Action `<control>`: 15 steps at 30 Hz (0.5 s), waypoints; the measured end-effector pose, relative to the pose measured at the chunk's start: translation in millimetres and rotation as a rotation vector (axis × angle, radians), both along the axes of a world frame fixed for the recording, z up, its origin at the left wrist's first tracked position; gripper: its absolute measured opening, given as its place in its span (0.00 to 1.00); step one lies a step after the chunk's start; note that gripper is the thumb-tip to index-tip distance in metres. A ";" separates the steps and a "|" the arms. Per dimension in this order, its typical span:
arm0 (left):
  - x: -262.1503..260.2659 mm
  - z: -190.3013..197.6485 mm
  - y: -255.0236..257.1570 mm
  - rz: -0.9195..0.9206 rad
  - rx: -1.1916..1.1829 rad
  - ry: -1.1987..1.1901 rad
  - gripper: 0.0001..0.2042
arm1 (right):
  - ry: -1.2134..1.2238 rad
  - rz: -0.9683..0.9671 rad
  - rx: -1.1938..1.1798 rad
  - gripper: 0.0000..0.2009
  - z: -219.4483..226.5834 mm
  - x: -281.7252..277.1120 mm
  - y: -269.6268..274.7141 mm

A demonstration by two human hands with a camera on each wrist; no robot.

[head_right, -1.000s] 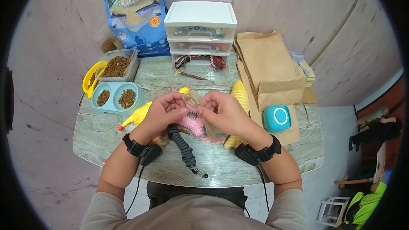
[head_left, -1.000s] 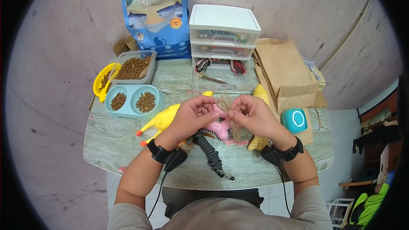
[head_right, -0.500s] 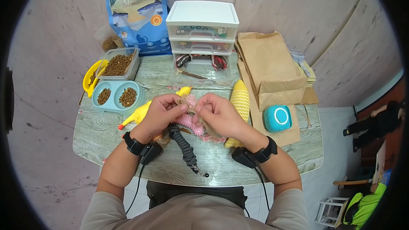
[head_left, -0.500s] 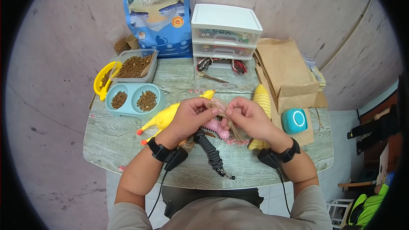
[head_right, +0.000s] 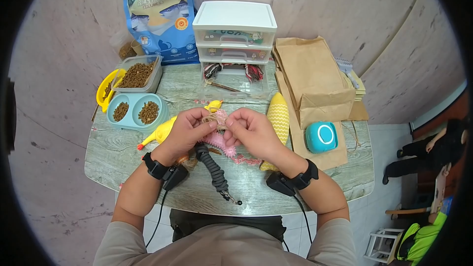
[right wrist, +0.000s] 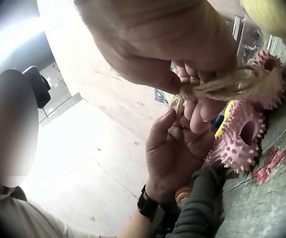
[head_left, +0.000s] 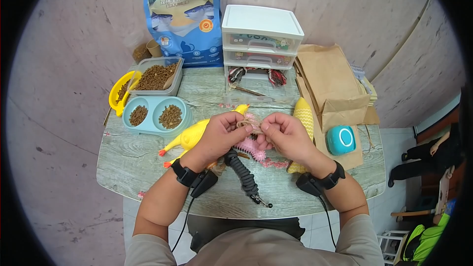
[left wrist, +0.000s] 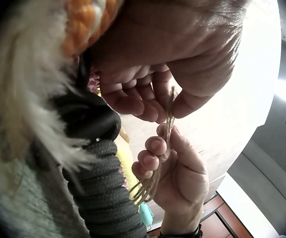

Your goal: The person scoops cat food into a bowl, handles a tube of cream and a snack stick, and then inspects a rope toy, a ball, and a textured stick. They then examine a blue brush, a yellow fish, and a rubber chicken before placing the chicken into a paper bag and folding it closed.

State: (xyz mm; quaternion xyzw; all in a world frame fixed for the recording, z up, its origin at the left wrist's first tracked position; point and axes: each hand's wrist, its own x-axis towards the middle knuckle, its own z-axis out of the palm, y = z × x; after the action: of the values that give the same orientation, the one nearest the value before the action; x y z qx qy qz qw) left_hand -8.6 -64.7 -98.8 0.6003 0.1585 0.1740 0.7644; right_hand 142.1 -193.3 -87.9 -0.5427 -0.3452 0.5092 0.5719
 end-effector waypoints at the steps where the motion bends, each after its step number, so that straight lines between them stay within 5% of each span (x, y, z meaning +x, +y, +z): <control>1: -0.1 0.1 0.1 -0.010 -0.007 -0.004 0.05 | 0.000 0.000 0.000 0.07 0.3 -0.3 -0.2; 15: 1.9 -2.3 -1.0 0.005 -0.036 -0.098 0.06 | -0.168 0.028 -0.034 0.06 9.1 -6.0 -1.8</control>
State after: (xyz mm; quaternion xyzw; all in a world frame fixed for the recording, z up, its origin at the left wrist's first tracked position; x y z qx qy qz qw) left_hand -6.7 -65.7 -101.1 0.5768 0.1253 0.2021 0.7815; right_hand 136.1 -195.1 -78.8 -0.5882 -0.3909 0.4753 0.5246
